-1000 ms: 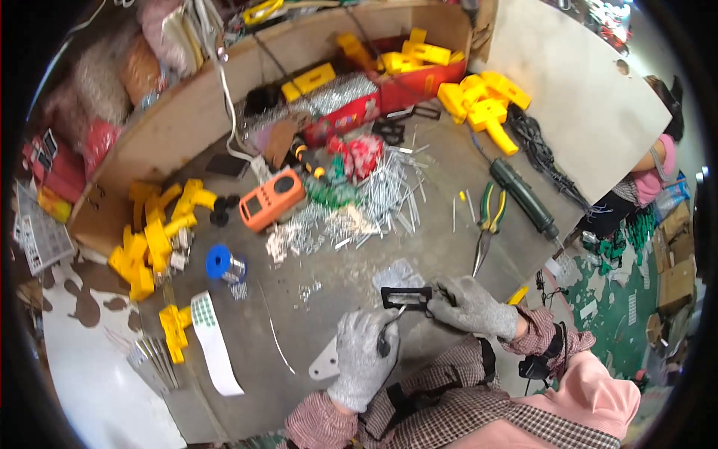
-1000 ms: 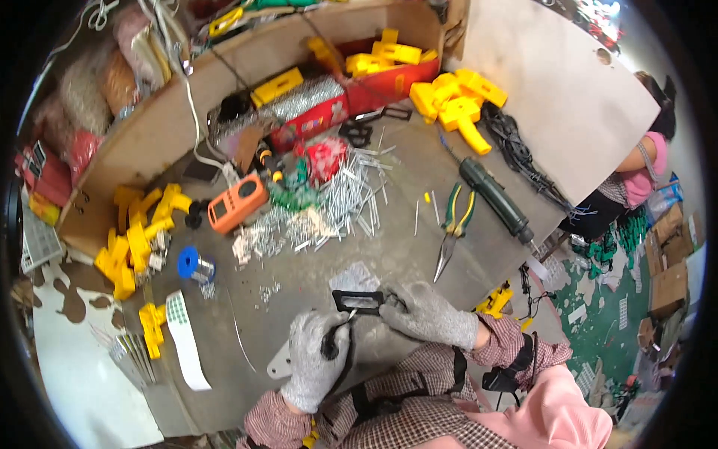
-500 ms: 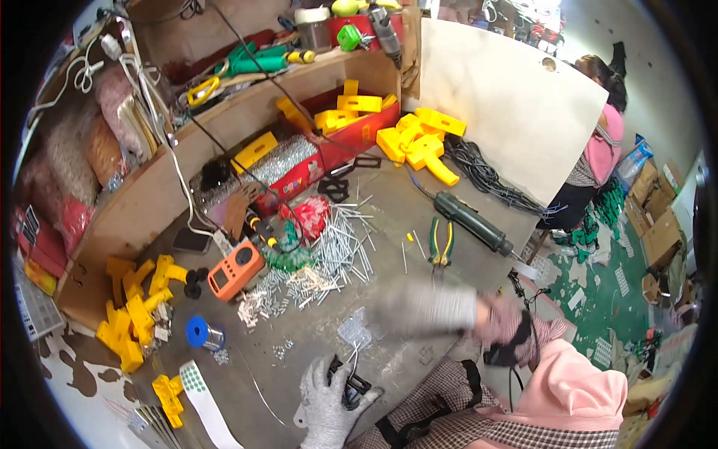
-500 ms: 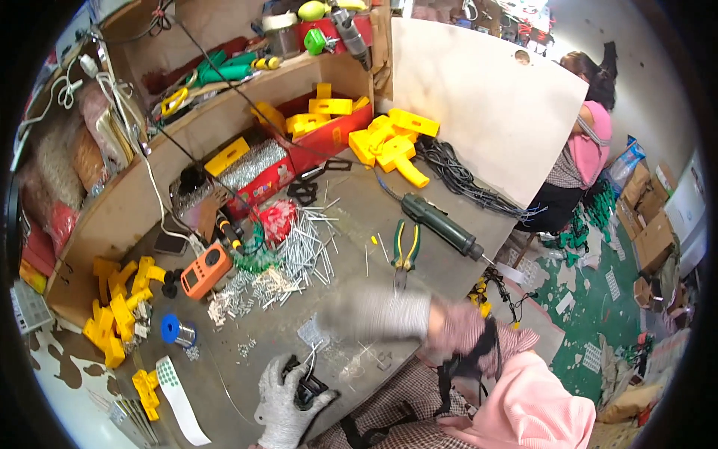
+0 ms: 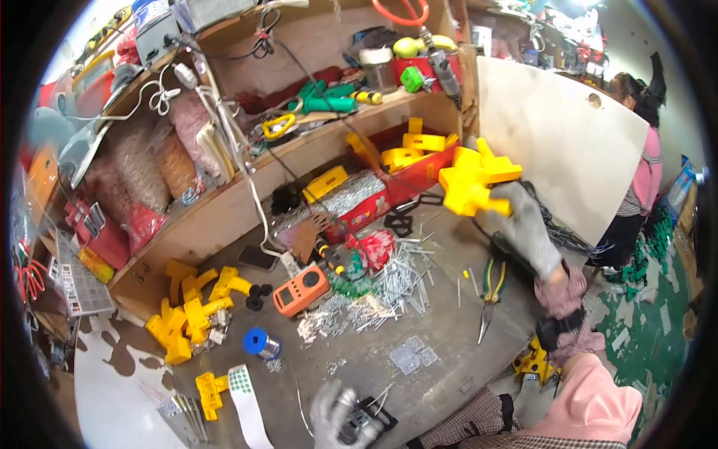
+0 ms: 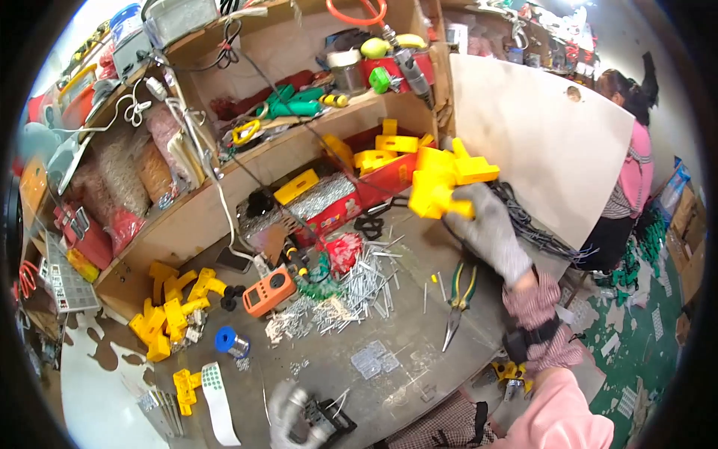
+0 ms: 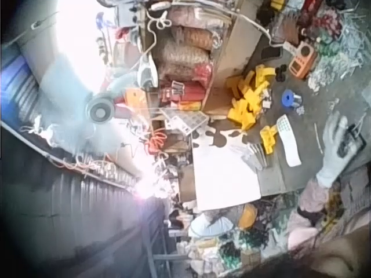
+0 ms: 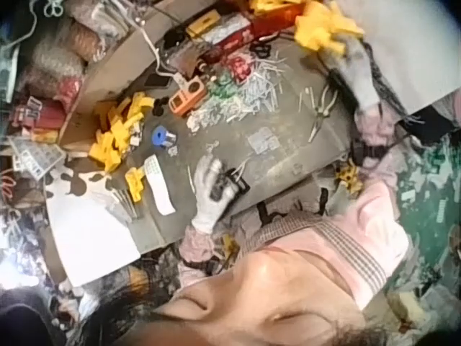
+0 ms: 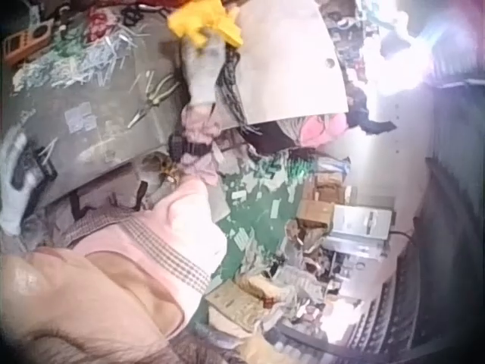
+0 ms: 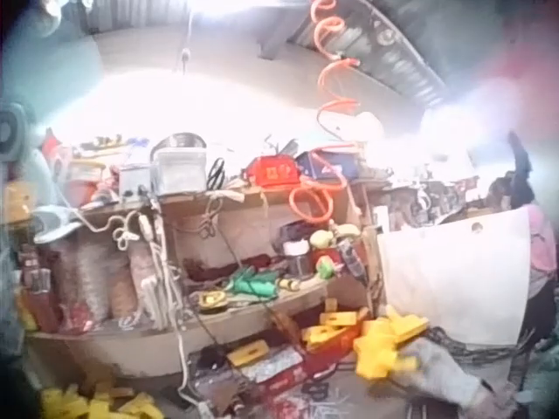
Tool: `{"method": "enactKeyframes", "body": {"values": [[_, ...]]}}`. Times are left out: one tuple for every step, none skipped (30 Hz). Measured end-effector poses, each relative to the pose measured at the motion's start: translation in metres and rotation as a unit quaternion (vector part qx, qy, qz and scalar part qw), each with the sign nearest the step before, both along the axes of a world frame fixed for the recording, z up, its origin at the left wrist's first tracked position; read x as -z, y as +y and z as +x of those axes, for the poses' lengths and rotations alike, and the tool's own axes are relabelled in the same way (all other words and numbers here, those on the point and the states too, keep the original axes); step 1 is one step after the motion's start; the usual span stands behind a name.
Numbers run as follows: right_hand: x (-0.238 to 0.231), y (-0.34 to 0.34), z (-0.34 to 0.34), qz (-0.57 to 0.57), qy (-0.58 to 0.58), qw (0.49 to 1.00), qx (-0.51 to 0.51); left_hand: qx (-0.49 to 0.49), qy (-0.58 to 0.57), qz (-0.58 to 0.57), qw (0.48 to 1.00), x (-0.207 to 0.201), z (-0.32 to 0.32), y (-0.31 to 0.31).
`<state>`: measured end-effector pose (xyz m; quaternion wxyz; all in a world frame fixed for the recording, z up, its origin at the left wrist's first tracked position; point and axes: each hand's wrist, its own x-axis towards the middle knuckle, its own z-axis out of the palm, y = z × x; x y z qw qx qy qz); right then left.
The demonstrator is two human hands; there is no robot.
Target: Assembling and soldering wires into a yellow plastic housing unit.
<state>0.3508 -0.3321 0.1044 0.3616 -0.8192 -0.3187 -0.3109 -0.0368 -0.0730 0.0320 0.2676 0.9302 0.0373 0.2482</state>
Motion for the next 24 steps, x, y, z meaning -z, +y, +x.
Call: {"method": "enactKeyframes", "body": {"values": [[-0.008,0.010,-0.025,-0.097,-0.049,0.988,-0.108,0.006,-0.021,-0.249,0.968,-0.003,0.014,0.010],[-0.013,0.020,-0.054,-0.104,-0.028,0.964,-0.242,-0.016,-0.014,-0.213,0.977,-0.014,0.015,0.018],[-0.011,0.018,-0.074,-0.152,-0.009,0.941,-0.302,-0.008,0.020,-0.075,0.997,-0.038,0.031,0.022],[-0.012,0.026,-0.087,-0.201,-0.033,0.910,-0.362,0.006,-0.023,-0.159,0.987,-0.044,0.047,0.022],[-0.014,0.028,-0.100,-0.214,-0.039,0.892,-0.395,0.033,-0.045,-0.224,0.973,-0.046,0.059,0.014],[-0.017,0.027,-0.111,-0.228,-0.046,0.875,-0.425,0.089,-0.037,-0.305,0.948,-0.050,0.072,0.011],[-0.022,0.031,-0.115,-0.233,-0.041,0.869,-0.435,0.125,-0.054,-0.290,0.947,-0.042,0.070,0.015],[-0.013,0.039,-0.115,-0.227,-0.038,0.861,-0.453,0.163,-0.071,-0.276,0.945,-0.035,0.065,0.020],[-0.002,0.041,-0.114,-0.189,-0.034,0.869,-0.457,0.134,-0.082,-0.196,0.968,-0.044,0.060,0.017],[0.004,0.043,-0.115,-0.152,-0.030,0.875,-0.458,0.131,-0.080,-0.200,0.968,-0.042,0.057,0.017],[0.002,0.044,-0.114,-0.166,0.010,0.874,-0.458,0.119,-0.086,-0.206,0.968,-0.040,0.054,0.018],[0.008,0.046,-0.119,-0.168,0.012,0.872,-0.459,0.107,-0.092,-0.211,0.967,-0.037,0.052,0.017],[0.019,0.048,-0.126,-0.083,0.155,0.874,-0.453,0.094,-0.100,-0.246,0.960,-0.032,0.049,0.014],[0.023,0.049,-0.131,0.004,0.293,0.853,-0.432,0.095,-0.100,-0.249,0.959,-0.033,0.047,0.013],[0.022,0.052,-0.133,0.013,0.335,0.834,-0.439,0.086,-0.083,-0.214,0.969,-0.037,0.045,0.013],[0.029,0.054,-0.131,0.012,0.336,0.835,-0.437,0.078,-0.066,-0.179,0.979,-0.039,0.045,0.013],[0.043,0.060,-0.127,0.032,0.327,0.818,-0.473,0.080,-0.066,-0.180,0.978,-0.036,0.045,0.011],[0.051,0.061,-0.126,0.051,0.316,0.801,-0.506,0.094,-0.105,-0.234,0.962,-0.034,0.046,0.006],[0.053,0.061,-0.127,0.065,0.344,0.785,-0.510,0.107,-0.144,-0.287,0.941,-0.033,0.047,0.003],[0.055,0.060,-0.129,0.065,0.343,0.788,-0.507,0.112,-0.144,-0.288,0.940,-0.034,0.047,0.003],[0.059,0.059,-0.130,0.079,0.371,0.777,-0.503,0.121,-0.140,-0.300,0.936,-0.035,0.046,0.004],[0.062,0.059,-0.130,0.093,0.398,0.764,-0.499,0.129,-0.137,-0.312,0.931,-0.035,0.045,0.006],[0.064,0.059,-0.130,0.095,0.398,0.765,-0.497,0.102,-0.124,-0.252,0.954,-0.032,0.045,0.008],[0.066,0.058,-0.129,0.092,0.415,0.760,-0.491,0.103,-0.122,-0.254,0.954,-0.035,0.045,0.009]]}}
